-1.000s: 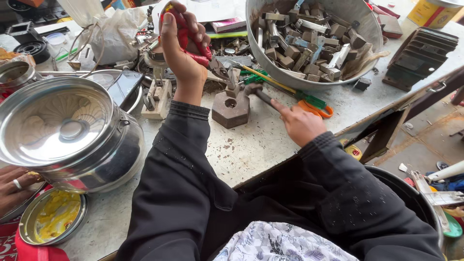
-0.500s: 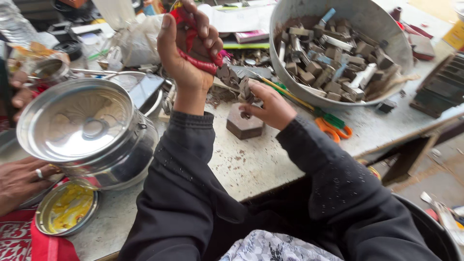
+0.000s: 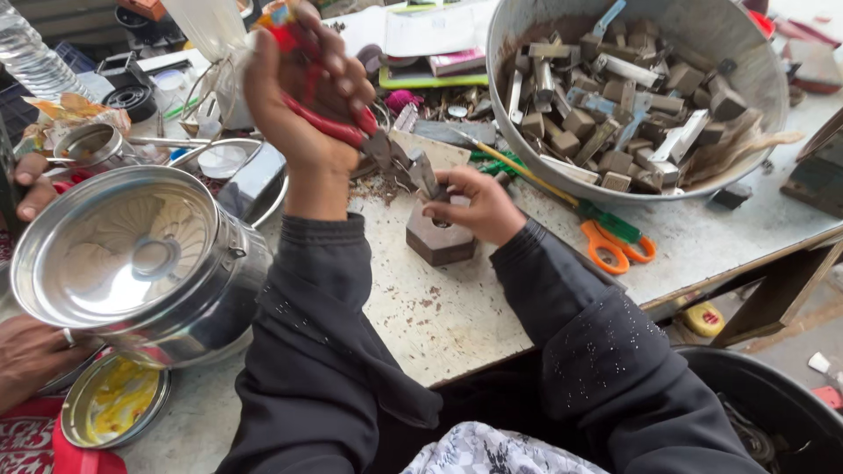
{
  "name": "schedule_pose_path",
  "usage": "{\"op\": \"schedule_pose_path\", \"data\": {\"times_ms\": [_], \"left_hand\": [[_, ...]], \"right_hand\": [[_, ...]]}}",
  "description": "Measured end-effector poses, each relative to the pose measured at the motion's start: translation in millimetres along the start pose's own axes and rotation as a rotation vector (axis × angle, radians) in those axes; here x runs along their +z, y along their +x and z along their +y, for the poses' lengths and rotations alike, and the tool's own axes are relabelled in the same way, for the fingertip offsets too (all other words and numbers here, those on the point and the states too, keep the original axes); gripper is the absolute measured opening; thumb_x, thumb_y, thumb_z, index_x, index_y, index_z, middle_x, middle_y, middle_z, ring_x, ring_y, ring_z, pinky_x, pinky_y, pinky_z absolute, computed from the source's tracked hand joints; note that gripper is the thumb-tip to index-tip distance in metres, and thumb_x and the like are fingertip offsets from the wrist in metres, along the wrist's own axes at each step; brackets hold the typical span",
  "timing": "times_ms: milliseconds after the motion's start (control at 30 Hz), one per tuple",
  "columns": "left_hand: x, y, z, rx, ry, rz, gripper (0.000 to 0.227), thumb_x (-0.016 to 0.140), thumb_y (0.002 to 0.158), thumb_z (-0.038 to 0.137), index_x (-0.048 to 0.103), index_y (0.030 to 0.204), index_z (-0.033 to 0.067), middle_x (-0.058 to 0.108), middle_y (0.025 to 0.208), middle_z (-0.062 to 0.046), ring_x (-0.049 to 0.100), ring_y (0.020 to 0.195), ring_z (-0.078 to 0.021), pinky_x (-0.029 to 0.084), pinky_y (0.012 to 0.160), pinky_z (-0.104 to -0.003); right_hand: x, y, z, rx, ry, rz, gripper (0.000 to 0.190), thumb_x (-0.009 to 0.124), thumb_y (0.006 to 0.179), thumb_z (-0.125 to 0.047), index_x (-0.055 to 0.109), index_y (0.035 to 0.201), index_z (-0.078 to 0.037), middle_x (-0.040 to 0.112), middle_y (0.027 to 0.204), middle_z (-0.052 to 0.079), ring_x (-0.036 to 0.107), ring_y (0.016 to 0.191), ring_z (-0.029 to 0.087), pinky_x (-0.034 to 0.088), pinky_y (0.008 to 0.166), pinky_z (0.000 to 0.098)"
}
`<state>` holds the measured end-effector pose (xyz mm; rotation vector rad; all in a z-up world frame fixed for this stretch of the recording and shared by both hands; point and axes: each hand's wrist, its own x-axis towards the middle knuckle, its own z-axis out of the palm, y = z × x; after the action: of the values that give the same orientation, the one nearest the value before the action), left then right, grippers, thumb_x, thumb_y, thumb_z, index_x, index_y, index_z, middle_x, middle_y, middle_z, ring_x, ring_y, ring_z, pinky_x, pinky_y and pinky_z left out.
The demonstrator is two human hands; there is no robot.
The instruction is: The person uses pliers to hold a small metal piece on an anvil and repeatedly strikes it with a hammer to shape it. They adjust the metal piece's position multiple times and continue hammering throughout the clip.
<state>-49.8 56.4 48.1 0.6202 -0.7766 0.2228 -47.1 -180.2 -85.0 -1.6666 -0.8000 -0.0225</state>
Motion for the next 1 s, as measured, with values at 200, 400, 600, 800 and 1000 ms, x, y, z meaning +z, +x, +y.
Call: {"op": "schedule_pose_path", "data": {"times_ms": [200,400,600,800,1000], "left_hand": [[7,24,8,0.008,-0.005,-0.092,0.058,0.047,0.103,0.062,0.058,0.11,0.0062,0.053,0.085,-0.006,0.049,0.064,-0.0165,0.038,0.053,-0.031],[13,29,6,0.091,0.065,-0.087,0.051,0.047,0.107,0.055,0.062,0.111,0.0068,0.054,0.081,-0.007,0.053,0.062,-0.0161,0.04,0.051,-0.031],[27,20,2,0.185,0.148,0.083,0.041,0.049,0.113,0.046,0.059,0.107,0.006,0.058,0.083,-0.009,0.055,0.067,-0.0173,0.044,0.057,-0.032],[69,1,-22,0.204,0.348,-0.045,0.03,0.06,0.114,0.032,0.057,0.106,0.0036,0.06,0.085,-0.011,0.055,0.069,-0.018,0.044,0.061,-0.032],[70,5,-4,0.088,0.24,-0.097,0.034,0.058,0.114,0.034,0.053,0.101,0.0031,0.057,0.084,-0.01,0.052,0.067,-0.0172,0.04,0.058,-0.031]], "right_hand": [[3,-2,-12,-0.016,0.263,0.073,0.047,0.081,0.089,-0.015,0.062,0.132,-0.008,0.068,0.115,0.006,0.07,0.105,0.017,0.063,0.086,0.0339],[19,4,-20,-0.218,-0.386,0.29,0.048,0.081,0.09,-0.02,0.062,0.131,-0.003,0.064,0.11,0.009,0.066,0.093,0.018,0.058,0.081,0.0318],[30,0,-12,-0.261,-0.478,0.391,0.046,0.079,0.096,-0.026,0.057,0.127,0.0,0.06,0.1,0.013,0.063,0.086,0.024,0.053,0.078,0.0356],[24,-11,-21,-0.258,-0.577,0.406,0.043,0.078,0.099,-0.03,0.055,0.121,-0.003,0.06,0.096,0.013,0.061,0.086,0.031,0.05,0.079,0.0394],[21,-14,-28,-0.198,-0.442,0.279,0.041,0.078,0.097,-0.024,0.055,0.124,-0.003,0.064,0.092,0.008,0.067,0.081,0.017,0.055,0.074,0.0328]]}}
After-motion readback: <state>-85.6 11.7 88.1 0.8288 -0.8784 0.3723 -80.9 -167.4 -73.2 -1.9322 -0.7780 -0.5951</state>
